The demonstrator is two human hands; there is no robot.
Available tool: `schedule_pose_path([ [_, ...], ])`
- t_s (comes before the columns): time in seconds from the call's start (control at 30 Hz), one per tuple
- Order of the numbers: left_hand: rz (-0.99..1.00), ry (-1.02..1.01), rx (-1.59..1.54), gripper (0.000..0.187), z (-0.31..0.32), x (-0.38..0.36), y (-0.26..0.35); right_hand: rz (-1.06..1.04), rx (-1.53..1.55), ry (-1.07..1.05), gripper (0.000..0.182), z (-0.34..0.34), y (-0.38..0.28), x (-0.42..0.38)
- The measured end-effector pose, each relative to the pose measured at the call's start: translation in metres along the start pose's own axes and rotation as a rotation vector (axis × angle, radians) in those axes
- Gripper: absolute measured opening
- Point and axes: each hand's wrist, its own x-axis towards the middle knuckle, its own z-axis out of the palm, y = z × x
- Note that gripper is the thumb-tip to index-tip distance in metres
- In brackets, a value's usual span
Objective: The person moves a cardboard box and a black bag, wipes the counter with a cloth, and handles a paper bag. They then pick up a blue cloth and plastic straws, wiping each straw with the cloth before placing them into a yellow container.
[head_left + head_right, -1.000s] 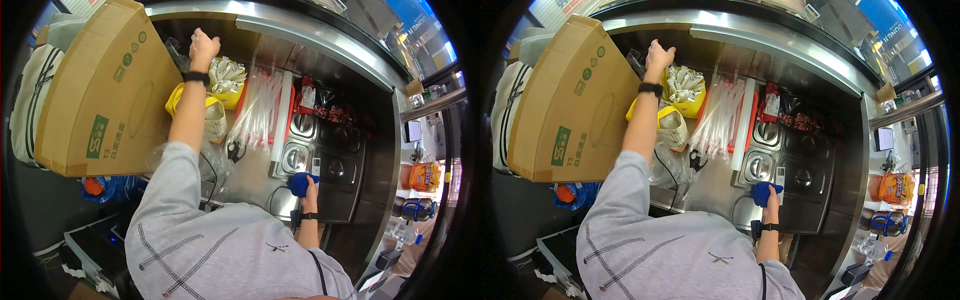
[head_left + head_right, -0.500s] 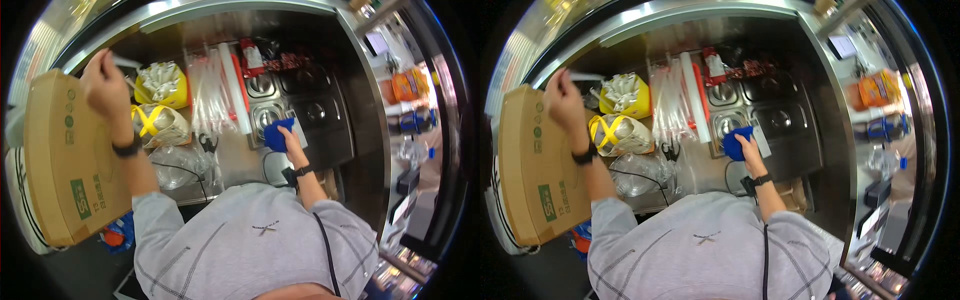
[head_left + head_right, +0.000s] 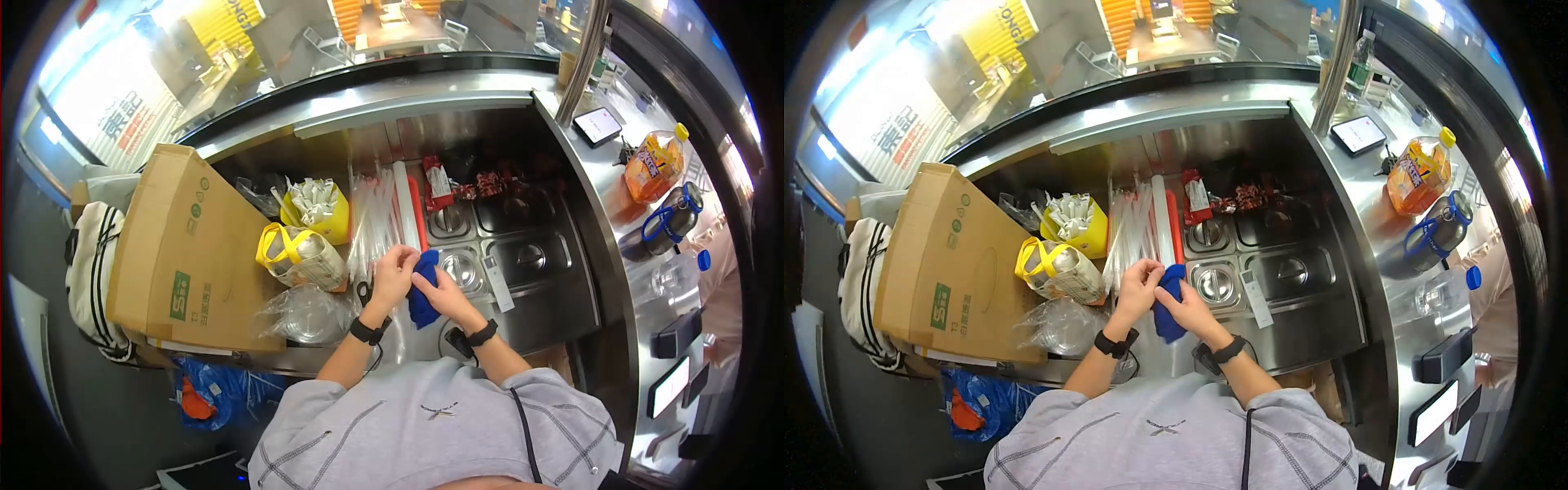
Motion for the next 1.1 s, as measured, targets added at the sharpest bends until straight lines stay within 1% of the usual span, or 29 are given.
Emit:
schedule_pose_path([
  [0.03,-0.050,-0.004,-0.058,0.009,0.005,0.000,-0.013,-0.012,-0.084,-0.025,0.032,-0.006,0.009,0.000],
  [0.07,-0.074,-0.003,-0.107,0.010,0.007,0.001,-0.013,-0.025,-0.167,-0.049,0.031,-0.013,0.019,-0.001],
  [0.1,-0.103,-0.001,-0.156,0.010,0.007,-0.001,-0.012,0.044,-0.140,-0.128,0.032,-0.016,0.028,-0.006],
  [0.13,-0.137,0.001,-0.206,0.010,0.006,-0.003,-0.014,0.088,-0.232,-0.229,0.032,-0.020,0.037,-0.009],
  [0.17,-0.073,0.060,-0.093,0.010,0.004,0.001,-0.029,0.146,-0.290,-0.305,0.039,-0.020,0.051,-0.014],
  [0.2,-0.049,0.135,-0.068,0.010,0.000,0.004,-0.037,0.204,-0.348,-0.381,0.046,-0.020,0.062,-0.019],
  [0.27,-0.009,0.288,-0.020,0.011,-0.014,0.009,-0.047,0.167,-0.856,-0.587,0.063,-0.018,0.062,-0.031],
  [0.3,-0.038,0.332,-0.057,0.012,-0.023,0.011,-0.051,0.150,-0.879,-0.720,0.074,-0.022,0.098,-0.032],
  [0.33,-0.066,0.375,-0.092,0.013,-0.032,0.012,-0.051,0.147,-0.906,-0.879,0.072,-0.019,0.103,-0.035],
  [0.37,-0.067,0.385,-0.159,0.015,-0.039,0.009,-0.051,0.226,-0.859,-0.863,0.070,-0.019,0.106,-0.039],
  [0.4,-0.104,0.361,-0.143,0.016,-0.041,0.003,-0.050,0.304,-0.813,-0.845,0.068,-0.016,0.093,-0.043],
  [0.47,-0.180,0.314,-0.118,0.017,-0.043,-0.012,-0.050,0.418,-0.502,-0.665,0.059,-0.015,0.085,-0.040],
  [0.5,-0.169,0.275,-0.078,0.018,-0.043,-0.018,-0.067,0.407,-0.397,-0.577,0.053,-0.015,0.079,-0.033],
  [0.53,-0.176,0.271,-0.074,0.018,-0.041,-0.025,-0.071,0.423,-0.221,-0.493,0.055,-0.015,0.090,-0.022],
  [0.57,-0.185,0.268,-0.070,0.018,-0.037,-0.031,-0.075,0.487,-0.046,-0.495,0.057,-0.021,0.098,-0.006],
  [0.6,-0.195,0.268,-0.066,0.018,-0.033,-0.036,-0.077,0.473,0.170,-0.422,0.050,-0.019,0.094,0.004],
  [0.63,-0.238,0.277,-0.091,0.017,-0.029,-0.040,-0.070,0.492,0.357,-0.281,0.043,-0.015,0.082,0.007],
  [0.67,-0.240,0.274,-0.105,0.017,-0.029,-0.043,-0.064,0.522,0.482,-0.317,0.034,-0.015,0.080,0.016],
  [0.73,-0.241,0.268,-0.134,0.017,-0.030,-0.045,-0.055,0.440,0.357,-0.458,0.034,-0.004,0.055,0.018],
  [0.83,-0.263,0.267,-0.140,0.015,-0.034,-0.053,-0.052,0.323,-0.034,-0.529,0.035,0.013,0.070,0.015],
  [0.9,-0.258,0.293,-0.175,0.015,-0.039,-0.060,-0.051,0.329,-0.129,-0.601,0.036,0.019,0.072,0.006],
  [1.0,-0.258,0.437,-0.099,0.016,-0.052,-0.069,-0.051,0.318,-0.325,-0.698,0.039,0.023,0.071,-0.017],
  [1.03,-0.225,0.484,-0.032,0.017,-0.056,-0.073,-0.050,0.294,-0.439,-0.743,0.040,0.020,0.071,-0.022],
  [1.07,-0.217,0.566,-0.067,0.016,-0.063,-0.074,-0.049,0.265,-0.554,-0.787,0.040,0.019,0.069,-0.026],
  [1.1,-0.207,0.648,-0.101,0.015,-0.070,-0.075,-0.041,0.262,-0.534,-0.846,0.043,0.018,0.075,-0.028],
])
